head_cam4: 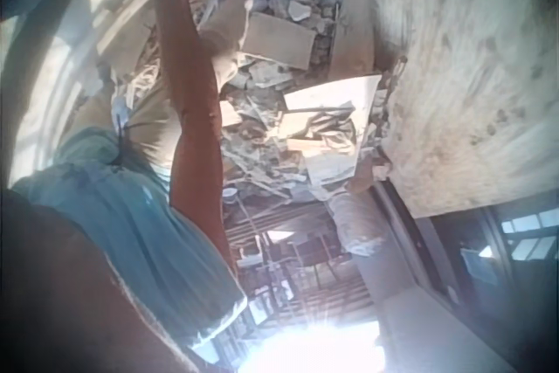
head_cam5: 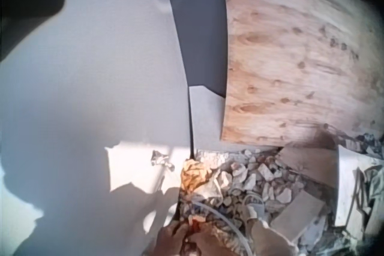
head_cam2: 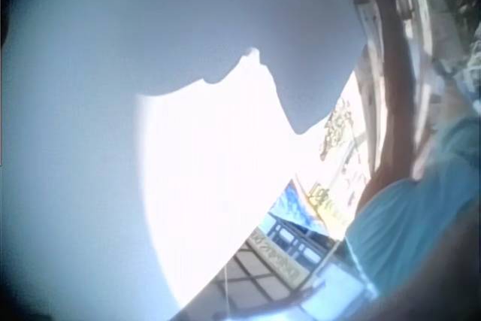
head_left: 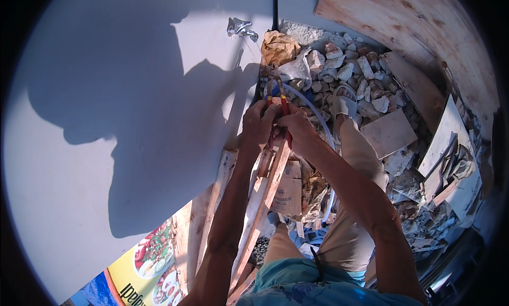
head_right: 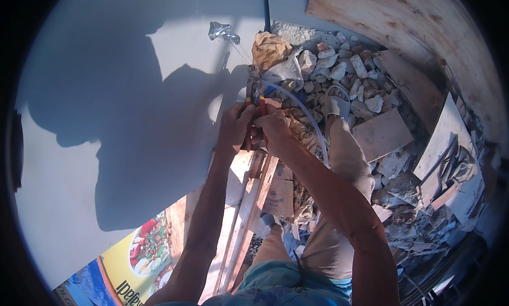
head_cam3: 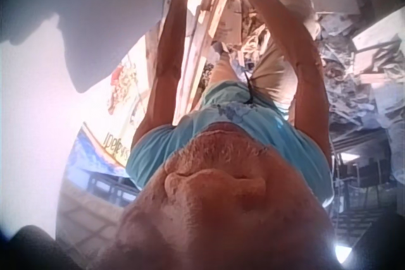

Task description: The person uses pliers to manipulate a metal faucet fixture and a clear plastic tube in a cluttered renovation area.

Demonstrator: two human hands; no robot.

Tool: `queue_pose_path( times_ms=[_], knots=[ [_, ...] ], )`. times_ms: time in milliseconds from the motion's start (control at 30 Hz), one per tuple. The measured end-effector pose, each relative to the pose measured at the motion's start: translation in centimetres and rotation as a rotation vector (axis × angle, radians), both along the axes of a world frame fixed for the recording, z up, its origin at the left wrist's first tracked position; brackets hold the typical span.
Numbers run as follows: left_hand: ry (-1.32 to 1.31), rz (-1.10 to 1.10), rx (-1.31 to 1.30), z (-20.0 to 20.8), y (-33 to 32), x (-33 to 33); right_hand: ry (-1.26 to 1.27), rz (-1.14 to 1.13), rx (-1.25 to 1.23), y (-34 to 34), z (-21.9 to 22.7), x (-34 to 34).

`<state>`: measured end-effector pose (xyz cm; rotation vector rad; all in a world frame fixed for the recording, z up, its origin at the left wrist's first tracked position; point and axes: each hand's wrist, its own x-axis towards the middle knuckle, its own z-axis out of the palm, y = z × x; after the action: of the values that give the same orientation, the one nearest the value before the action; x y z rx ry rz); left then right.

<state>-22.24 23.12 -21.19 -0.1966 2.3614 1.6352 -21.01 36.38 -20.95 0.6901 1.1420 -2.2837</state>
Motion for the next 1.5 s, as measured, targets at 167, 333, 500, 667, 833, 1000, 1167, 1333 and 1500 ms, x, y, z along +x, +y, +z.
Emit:
queue_pose_path(
  times_ms=[167, 333, 500, 667, 833, 1000, 1167, 1333, 1500],
  knots=[
    [-0.029, 0.017, 0.098, 1.1, 0.3, 0.8, -0.058, 0.066, -0.022, 0.1, -0.1, 0.4],
    [-0.067, -0.017, 0.260, -0.4, -0.3, 1.0, -0.153, 0.027, -0.122, 0.1, -0.1, 0.9],
    [-0.123, 0.038, 0.293, 0.3, -0.3, 0.4, -0.128, 0.008, -0.201, 0.4, -0.3, 0.7],
    [0.298, 0.162, -0.040, 0.4, -0.3, -4.9, -0.121, 0.004, -0.214, 2.0, 0.0, 0.3],
    [0.735, 0.051, -0.749, 3.6, -1.7, -11.5, -0.135, 0.034, -0.210, 1.6, -0.3, 0.5],
    [0.809, -0.237, -1.216, 6.0, -0.3, -18.2, -0.114, 0.002, -0.185, 2.2, 0.3, 0.3],
    [0.591, -0.443, -1.285, 6.9, -3.4, -21.5, -0.097, 0.050, -0.281, 1.1, 1.2, 0.0],
    [0.655, -0.616, -1.301, 7.7, -1.9, -21.8, -0.135, 0.012, -0.180, 2.4, 2.4, -0.4],
    [0.597, -0.648, -1.354, 8.0, -2.4, -20.9, -0.120, 0.042, -0.195, 2.1, 1.8, -0.6]
  ],
)
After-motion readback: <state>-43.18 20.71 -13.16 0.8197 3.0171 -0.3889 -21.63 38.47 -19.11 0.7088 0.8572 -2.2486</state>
